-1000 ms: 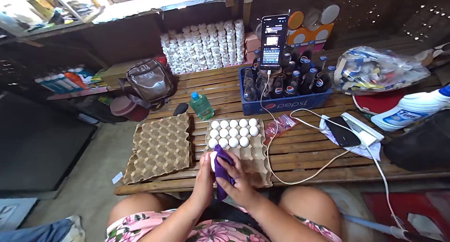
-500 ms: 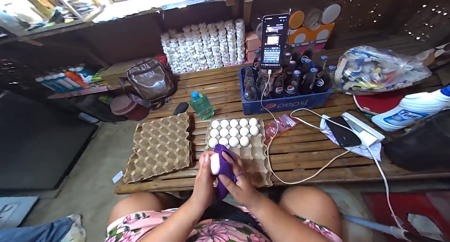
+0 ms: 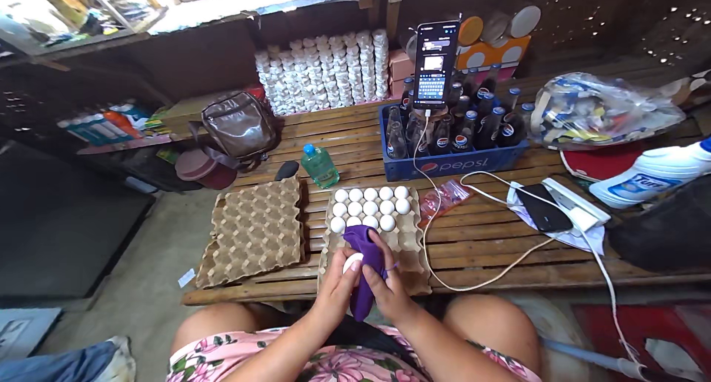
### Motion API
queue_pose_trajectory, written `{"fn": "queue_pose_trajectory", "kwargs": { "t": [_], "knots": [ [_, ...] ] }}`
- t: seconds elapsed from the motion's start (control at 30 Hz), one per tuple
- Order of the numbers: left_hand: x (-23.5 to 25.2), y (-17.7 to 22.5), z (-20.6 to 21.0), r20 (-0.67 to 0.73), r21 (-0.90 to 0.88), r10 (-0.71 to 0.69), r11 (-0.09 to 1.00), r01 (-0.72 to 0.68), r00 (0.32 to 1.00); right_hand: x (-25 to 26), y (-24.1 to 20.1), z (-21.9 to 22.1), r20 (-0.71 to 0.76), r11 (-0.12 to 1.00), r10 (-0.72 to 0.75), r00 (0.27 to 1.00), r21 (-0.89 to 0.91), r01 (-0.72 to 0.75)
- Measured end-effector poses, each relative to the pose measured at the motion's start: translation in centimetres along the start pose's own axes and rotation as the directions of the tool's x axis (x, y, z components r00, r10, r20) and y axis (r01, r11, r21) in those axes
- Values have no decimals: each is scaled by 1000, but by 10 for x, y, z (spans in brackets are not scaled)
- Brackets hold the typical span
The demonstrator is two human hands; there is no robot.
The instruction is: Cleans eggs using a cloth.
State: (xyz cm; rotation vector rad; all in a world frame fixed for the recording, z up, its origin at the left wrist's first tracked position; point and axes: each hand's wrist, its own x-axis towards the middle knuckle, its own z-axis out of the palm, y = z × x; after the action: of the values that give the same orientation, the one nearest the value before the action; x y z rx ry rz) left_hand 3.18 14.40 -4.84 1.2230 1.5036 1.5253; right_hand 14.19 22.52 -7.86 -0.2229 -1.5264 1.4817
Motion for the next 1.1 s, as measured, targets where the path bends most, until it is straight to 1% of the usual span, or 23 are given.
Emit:
{"fn": "queue_pose_trajectory", "kwargs": {
  "t": [0.1,0.17,0.23,0.3,0.37,0.47,0.67,0.73,0.8,0.87,0.93,1.0,1.03,1.1],
  "knots": [
    [1,2,1,-24,-76,29,997,-31,999,-3,-1,4,-28,1000,-10,1000,12,10],
    [2,6,3,-84,-127,-2,992,-9,996,-6,3,5,-34,998,-45,998,-46,43],
    [3,10,3,-140,-207,-116,975,85,983,-9,7,5,-3,991,-89,996,-104,88],
    [5,11,1,-159,-290,-220,942,168,962,-9,8,6,26,980,-114,993,-162,117],
    [5,10,1,-150,-279,-240,941,192,959,-6,8,5,25,971,-136,990,-193,138],
    [1,8,3,-96,-199,-213,961,190,972,-4,7,2,5,981,-130,992,-145,129],
    [-1,4,4,17,-47,-106,993,107,994,3,1,0,-102,999,45,994,26,-43],
    [-1,3,2,48,-59,-103,993,106,994,4,2,0,-108,998,46,993,52,-40],
    [-1,6,1,47,-103,-124,986,128,991,3,2,0,-87,998,24,996,54,-19],
    [-1,10,-1,9,-206,-197,959,194,980,2,1,1,-37,999,-10,999,37,11],
    [-1,15,1,-71,-297,-308,915,274,949,0,2,1,17,998,-59,998,-4,59],
    [2,19,3,-119,-355,-376,880,315,919,-1,3,3,51,992,-113,992,-42,115],
    [2,18,3,-120,-369,-378,876,312,918,-1,3,3,62,989,-132,989,-59,136],
    [1,11,1,-98,-335,-319,902,271,943,-2,5,4,76,980,-172,982,-86,179]
  ]
}}
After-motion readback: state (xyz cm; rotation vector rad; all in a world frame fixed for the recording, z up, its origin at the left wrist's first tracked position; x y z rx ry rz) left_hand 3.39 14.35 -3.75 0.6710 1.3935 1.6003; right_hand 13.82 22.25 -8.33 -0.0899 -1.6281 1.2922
